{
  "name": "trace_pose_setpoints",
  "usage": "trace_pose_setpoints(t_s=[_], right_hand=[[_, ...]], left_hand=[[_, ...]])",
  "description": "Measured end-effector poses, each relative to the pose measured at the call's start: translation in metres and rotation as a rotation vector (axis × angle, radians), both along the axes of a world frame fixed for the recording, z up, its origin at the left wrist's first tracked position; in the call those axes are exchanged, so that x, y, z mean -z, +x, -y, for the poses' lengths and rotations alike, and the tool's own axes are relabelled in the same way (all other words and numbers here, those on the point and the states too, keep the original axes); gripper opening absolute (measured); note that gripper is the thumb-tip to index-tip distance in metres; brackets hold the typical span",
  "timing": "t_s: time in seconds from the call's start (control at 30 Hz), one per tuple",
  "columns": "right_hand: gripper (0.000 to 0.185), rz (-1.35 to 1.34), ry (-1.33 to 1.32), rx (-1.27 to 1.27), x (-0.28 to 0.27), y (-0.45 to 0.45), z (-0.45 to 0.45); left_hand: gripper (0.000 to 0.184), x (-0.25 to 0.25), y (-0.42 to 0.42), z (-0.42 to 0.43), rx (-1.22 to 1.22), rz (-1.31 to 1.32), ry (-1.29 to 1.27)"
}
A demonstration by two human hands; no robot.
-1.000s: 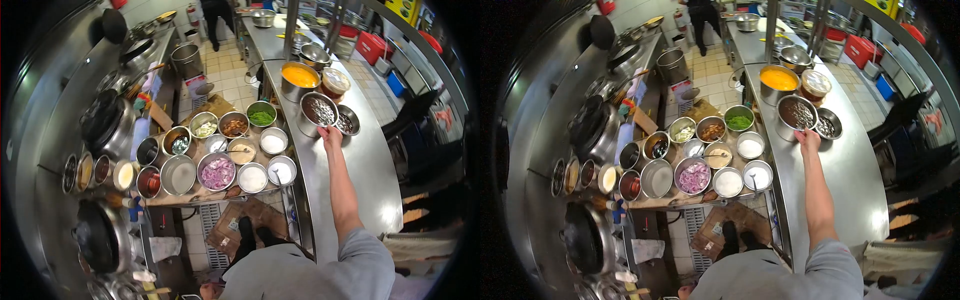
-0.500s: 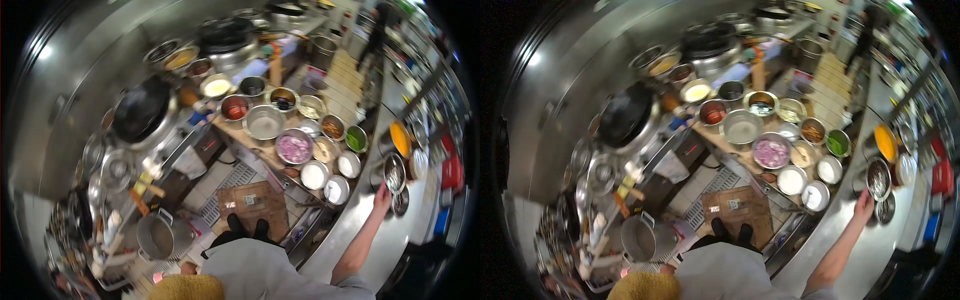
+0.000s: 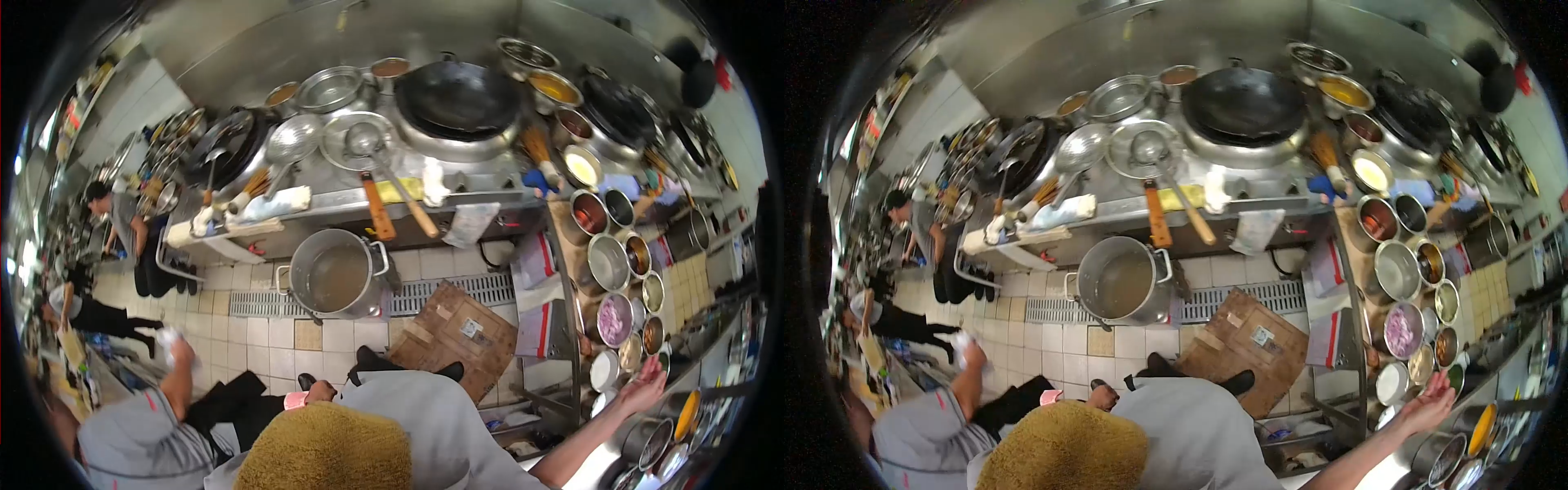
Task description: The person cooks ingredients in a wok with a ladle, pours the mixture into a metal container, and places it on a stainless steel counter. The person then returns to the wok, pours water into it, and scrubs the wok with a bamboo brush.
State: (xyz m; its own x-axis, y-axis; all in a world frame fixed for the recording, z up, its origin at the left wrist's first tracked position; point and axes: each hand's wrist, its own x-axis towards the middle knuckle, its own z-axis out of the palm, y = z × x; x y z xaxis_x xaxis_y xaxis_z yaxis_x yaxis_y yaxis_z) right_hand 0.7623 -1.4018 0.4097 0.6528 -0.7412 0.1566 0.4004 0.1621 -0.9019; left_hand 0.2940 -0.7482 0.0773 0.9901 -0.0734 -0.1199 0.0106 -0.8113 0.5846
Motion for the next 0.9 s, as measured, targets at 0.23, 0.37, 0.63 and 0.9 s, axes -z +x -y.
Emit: trace_pose_setpoints(t_s=[0.23,0.37,0.63,0.9], right_hand=[[0.015,-0.192,0.078,-0.452,0.04,-0.037,-0.308],[0.016,-0.333,0.096,-0.811,0.028,-0.085,-0.486],[0.029,-0.312,-0.155,-1.402,0.032,-0.173,-0.697],[0.042,-0.184,-0.492,-1.663,0.037,-0.225,-0.81]], left_hand=[[0.011,-0.075,-0.041,-0.006,-1.263,-0.59,-0.59],[0.015,-0.042,-0.112,-0.035,-1.558,-0.564,-0.73],[0.009,-0.051,-0.241,0.002,-1.474,-0.546,-0.489],[0.014,-0.053,-0.263,0.057,-1.408,-0.8,-0.129]])
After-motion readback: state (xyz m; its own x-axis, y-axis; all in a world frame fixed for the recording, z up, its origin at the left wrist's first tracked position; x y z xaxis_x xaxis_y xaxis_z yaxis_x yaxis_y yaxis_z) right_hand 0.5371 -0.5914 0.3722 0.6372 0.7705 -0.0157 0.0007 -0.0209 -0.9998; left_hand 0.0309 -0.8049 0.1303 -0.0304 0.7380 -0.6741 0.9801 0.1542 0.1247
